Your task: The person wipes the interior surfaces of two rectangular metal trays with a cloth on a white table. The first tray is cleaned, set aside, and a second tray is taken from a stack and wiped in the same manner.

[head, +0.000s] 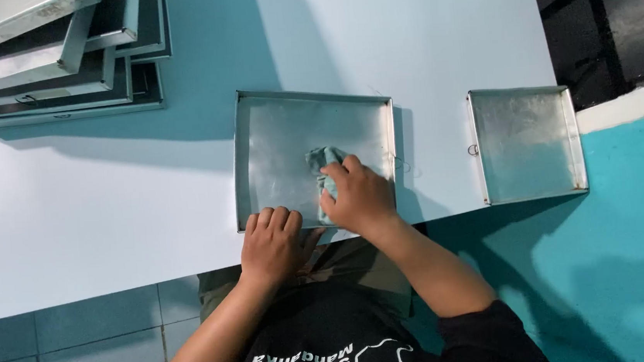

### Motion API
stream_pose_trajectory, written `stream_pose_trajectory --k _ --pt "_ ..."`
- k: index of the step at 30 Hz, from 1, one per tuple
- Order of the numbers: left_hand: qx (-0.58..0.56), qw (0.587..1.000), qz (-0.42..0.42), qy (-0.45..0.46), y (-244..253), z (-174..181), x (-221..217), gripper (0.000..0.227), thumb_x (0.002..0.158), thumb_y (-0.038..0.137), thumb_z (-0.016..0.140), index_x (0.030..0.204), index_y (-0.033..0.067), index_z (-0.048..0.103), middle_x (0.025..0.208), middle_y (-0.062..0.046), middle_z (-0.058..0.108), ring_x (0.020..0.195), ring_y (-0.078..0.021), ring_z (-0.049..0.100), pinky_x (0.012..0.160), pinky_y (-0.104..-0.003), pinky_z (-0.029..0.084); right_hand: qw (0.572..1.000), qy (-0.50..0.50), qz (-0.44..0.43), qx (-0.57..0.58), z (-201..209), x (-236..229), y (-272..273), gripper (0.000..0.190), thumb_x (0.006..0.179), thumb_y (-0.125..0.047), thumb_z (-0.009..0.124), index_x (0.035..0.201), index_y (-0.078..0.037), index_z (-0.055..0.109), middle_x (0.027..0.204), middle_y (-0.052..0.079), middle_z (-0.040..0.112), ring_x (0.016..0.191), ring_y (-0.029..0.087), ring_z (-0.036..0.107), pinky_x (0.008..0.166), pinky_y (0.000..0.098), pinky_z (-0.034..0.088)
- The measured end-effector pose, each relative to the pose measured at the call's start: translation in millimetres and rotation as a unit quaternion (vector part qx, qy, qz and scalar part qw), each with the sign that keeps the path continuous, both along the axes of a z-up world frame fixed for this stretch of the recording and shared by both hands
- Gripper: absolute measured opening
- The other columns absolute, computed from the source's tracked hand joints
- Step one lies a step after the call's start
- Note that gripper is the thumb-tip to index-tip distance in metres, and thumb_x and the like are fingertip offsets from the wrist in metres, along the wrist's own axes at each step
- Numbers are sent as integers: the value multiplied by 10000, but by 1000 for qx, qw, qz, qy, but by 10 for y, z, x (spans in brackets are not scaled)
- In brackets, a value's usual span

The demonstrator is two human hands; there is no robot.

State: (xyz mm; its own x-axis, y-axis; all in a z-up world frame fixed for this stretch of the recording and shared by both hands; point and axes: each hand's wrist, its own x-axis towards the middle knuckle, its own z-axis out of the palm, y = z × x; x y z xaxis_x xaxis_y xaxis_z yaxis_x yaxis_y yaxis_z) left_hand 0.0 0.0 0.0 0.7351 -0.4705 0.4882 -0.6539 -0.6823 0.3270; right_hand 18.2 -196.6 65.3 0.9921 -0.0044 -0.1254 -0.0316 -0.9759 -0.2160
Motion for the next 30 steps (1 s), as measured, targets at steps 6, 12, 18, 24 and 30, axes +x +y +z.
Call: stream_pose_trajectory --k 6,12,18,24,30 --pt "18 1000 0 1 -9 67 1 424 819 516 763 754 136 587 743 -33 518 717 -276 546 630 -367 392 996 -33 -50 -60 -130 430 -308 361 862 -302 658 1193 -159 678 1030 114 636 892 385 735 686 560 612" --pt "17 1000 -2 6 -4 28 -16 425 838 532 739 764 135 604 755 -42 540 717 -280 550 639 -380 405 995 -71 -59 -39 -170 511 -380 367 831 -291 688 1170 -150 685 997 107 629 849 382 734 630 523 608" --pt "41 999 -12 -13 8 -62 -21 421 787 519 774 760 144 584 758 -39 519 735 -281 542 641 -391 405 994 -78 71 30 -127 -43 54 293 813 -244 669 1089 -151 700 925 110 602 771 397 720 605 534 613" --pt "48 999 2 -9 -19 -37 -19 468 806 562 742 752 144 540 753 -53 479 726 -280 527 639 -392 396 997 -79 10 -3 -149 218 -254 366 794 -305 668 1149 -223 693 983 103 631 843 398 726 656 569 610" --pt "36 999 -3 9 -17 -5 -24 436 857 540 745 782 130 615 777 -46 547 730 -275 561 639 -376 416 991 -104 -75 -44 -173 488 -551 302 853 -251 676 1146 -177 684 984 77 603 839 332 719 623 498 619"
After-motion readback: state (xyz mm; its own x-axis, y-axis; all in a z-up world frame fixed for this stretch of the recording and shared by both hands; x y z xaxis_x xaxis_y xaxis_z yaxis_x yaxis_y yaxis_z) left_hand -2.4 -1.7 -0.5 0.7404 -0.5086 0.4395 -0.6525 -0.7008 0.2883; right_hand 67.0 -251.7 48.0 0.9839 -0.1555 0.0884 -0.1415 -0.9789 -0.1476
